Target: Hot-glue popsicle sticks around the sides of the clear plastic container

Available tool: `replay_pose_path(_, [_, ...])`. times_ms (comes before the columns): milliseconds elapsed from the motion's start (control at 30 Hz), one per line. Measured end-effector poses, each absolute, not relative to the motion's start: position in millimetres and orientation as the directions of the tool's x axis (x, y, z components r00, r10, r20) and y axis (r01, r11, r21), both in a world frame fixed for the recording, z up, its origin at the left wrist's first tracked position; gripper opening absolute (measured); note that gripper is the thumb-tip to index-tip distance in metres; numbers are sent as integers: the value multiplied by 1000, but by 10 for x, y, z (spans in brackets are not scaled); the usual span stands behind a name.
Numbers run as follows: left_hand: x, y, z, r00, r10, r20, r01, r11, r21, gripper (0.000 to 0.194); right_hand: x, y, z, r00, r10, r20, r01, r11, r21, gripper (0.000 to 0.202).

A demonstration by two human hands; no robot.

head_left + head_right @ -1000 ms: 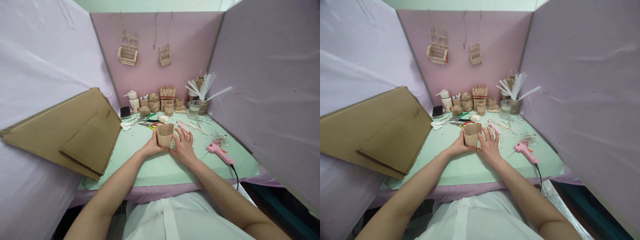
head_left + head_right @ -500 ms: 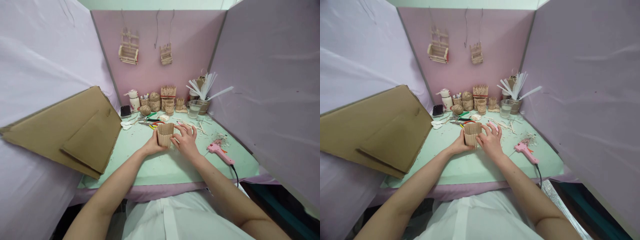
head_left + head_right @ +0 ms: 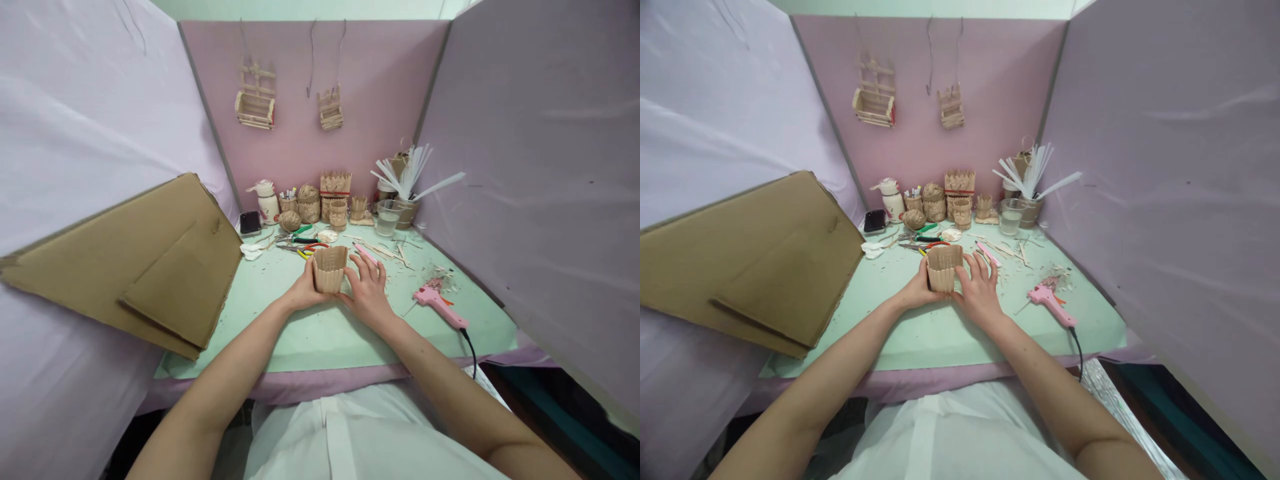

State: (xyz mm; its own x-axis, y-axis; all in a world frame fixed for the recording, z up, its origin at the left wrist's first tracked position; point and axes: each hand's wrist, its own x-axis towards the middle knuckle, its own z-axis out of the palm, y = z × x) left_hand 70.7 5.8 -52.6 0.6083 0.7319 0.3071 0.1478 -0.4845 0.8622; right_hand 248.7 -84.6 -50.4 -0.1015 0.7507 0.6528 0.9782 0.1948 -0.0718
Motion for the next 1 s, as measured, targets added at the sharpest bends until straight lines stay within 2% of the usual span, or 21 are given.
replay_pose_path(100, [706,61,-539,605,738,298,159,-479,863,116,2495,-846,-387,-84,737,671,979,186,-83,18])
replay_pose_path(267, [695,69,-555,610,742,278,173,-467,867,115,2516,-801,-271,-98,712,695,980,192,-58,29])
replay_pose_path(433, [697,63,-535,612,738,284,177,-478,860,112,2513,-816,-362,-99,738,668,980,190,-65,11])
replay_pose_path(633, [699,71,-544,615,726,306,158,-494,855,114,2464,-827,-553,-98,759,644,978,193,-79,41])
replay_pose_path(767, [690,84,-557,615,733,289,174,-484,858,114,2454,-823,-582,-94,767,634,978,190,-85,51])
replay_pose_path(1000, [689,70,-514,605,742,289,173,-477,862,113,2481,-842,-608,-80,758,647,954,247,-171,76])
